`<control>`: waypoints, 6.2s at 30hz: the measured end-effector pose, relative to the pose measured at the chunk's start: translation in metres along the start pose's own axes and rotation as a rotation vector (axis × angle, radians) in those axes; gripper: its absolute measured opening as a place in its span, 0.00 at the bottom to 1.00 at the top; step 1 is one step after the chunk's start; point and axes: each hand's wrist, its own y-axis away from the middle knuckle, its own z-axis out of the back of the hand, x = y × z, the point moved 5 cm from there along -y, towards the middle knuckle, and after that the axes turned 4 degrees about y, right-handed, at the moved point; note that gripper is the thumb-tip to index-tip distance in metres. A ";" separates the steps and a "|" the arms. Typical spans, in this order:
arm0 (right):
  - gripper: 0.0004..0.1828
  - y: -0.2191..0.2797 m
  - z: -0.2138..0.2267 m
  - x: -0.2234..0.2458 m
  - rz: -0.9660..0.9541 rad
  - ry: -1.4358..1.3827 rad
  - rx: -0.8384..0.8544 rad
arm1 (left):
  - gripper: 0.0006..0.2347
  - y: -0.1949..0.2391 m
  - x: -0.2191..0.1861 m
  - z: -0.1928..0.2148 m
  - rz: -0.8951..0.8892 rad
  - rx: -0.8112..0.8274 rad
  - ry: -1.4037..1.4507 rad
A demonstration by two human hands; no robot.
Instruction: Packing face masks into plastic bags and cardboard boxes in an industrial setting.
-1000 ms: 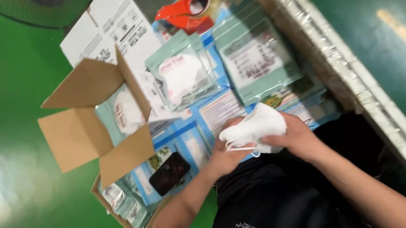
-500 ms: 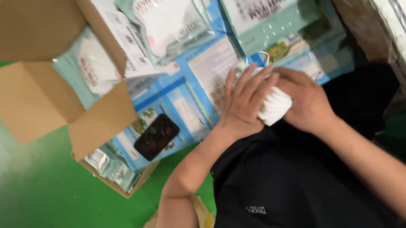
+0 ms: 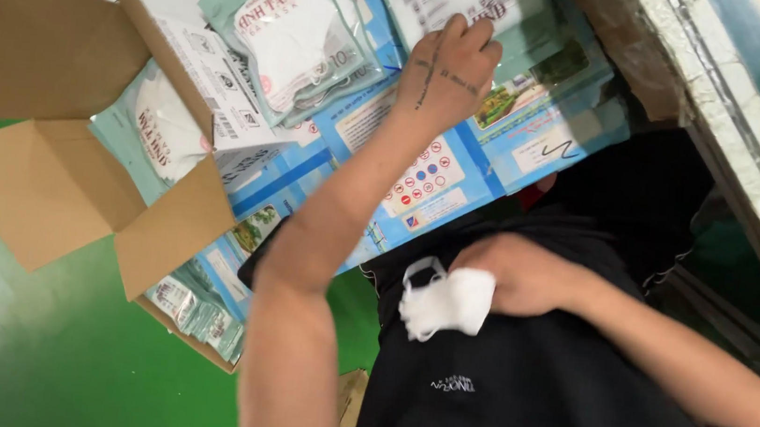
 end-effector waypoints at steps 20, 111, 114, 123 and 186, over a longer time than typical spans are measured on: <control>0.15 0.075 0.052 -0.098 -0.304 -0.201 -0.650 | 0.17 0.036 -0.011 0.033 0.249 -0.246 0.306; 0.31 0.018 0.073 -0.009 -0.431 -0.153 -0.242 | 0.10 0.137 -0.065 0.055 0.773 -0.130 1.227; 0.11 0.015 0.061 -0.024 -0.398 0.165 -0.125 | 0.12 0.115 -0.086 0.066 0.622 0.036 1.057; 0.11 0.010 0.056 -0.013 -0.419 0.201 -0.207 | 0.15 0.127 -0.082 0.060 0.641 -0.011 1.114; 0.03 -0.046 0.219 0.023 -0.048 1.210 -0.505 | 0.06 0.173 -0.029 0.039 0.723 -0.280 0.194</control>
